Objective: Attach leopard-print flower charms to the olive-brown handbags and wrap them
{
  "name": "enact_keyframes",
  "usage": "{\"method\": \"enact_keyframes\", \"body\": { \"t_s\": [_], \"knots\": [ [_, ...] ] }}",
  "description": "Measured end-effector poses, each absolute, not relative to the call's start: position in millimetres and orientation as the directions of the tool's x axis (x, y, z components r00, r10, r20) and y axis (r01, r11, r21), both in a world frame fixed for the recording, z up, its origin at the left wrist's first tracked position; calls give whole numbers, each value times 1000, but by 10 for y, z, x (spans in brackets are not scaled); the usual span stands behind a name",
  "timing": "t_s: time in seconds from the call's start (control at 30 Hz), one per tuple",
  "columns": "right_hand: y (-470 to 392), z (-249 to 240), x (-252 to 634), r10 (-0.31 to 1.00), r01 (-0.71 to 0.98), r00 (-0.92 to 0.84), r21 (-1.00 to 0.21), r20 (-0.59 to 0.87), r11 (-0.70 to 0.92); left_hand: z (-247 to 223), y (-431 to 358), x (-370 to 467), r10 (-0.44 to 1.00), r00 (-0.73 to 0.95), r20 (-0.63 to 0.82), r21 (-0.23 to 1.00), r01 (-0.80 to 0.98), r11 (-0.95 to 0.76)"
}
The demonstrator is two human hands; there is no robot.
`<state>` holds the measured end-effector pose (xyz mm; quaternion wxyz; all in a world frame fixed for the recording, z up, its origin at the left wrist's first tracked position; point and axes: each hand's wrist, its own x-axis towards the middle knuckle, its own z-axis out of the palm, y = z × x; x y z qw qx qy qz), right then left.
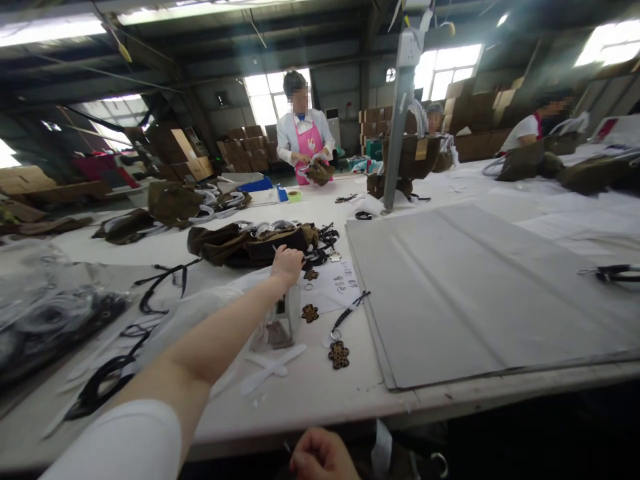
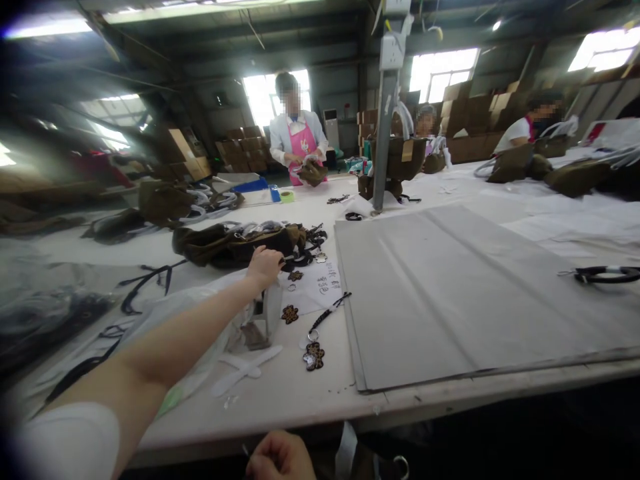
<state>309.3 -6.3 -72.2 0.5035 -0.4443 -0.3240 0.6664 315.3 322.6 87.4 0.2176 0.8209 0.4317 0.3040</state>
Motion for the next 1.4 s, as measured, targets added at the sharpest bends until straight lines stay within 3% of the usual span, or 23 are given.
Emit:
{"method": "enact_keyframes", "body": {
  "t_s": [0.13,0.23,0.3,0.43,0.53,0.63,0.73,0.9,1.1,1.27,1.4],
  "knots": [
    [-129,-577,3145,974,-346,-88,-911,-208,-226,945,2486,2761,752,591,292,673,431,-601],
    [-186,-502,3175,976,-328,-107,-919,-192,-217,787,1811,2376,743,642,192,861,254,-442],
    [-227,-477,3167,978,-305,-114,-930,-177,-204,576,1456,2118,758,642,114,909,241,-340],
    [-296,-455,3111,982,-251,-123,-953,-146,-173,50,1088,1689,776,623,101,782,432,-449],
    [-302,-452,3076,981,-235,-108,-955,-160,-181,-235,947,1446,873,457,169,672,595,-441],
    [-270,-453,3055,976,-257,-85,-942,-202,-217,-361,797,1253,962,194,191,753,600,-270],
    [-233,-452,3017,969,-275,-75,-929,-236,-247,-371,689,1138,994,40,104,847,520,-110],
    [-223,-447,2895,968,-220,-77,-943,-239,-250,-269,738,1226,993,37,116,734,670,-110],
    [-228,-413,2824,966,-238,-67,-936,-249,-257,-220,895,1494,996,40,-75,599,801,13],
    [-151,-386,2842,954,-322,-46,-899,-298,-296,-116,767,1408,981,147,-128,527,848,-59],
    [-26,-399,2799,940,-294,-47,-894,-338,-337,-95,660,1262,966,221,-135,456,879,-138]
  ]
}}
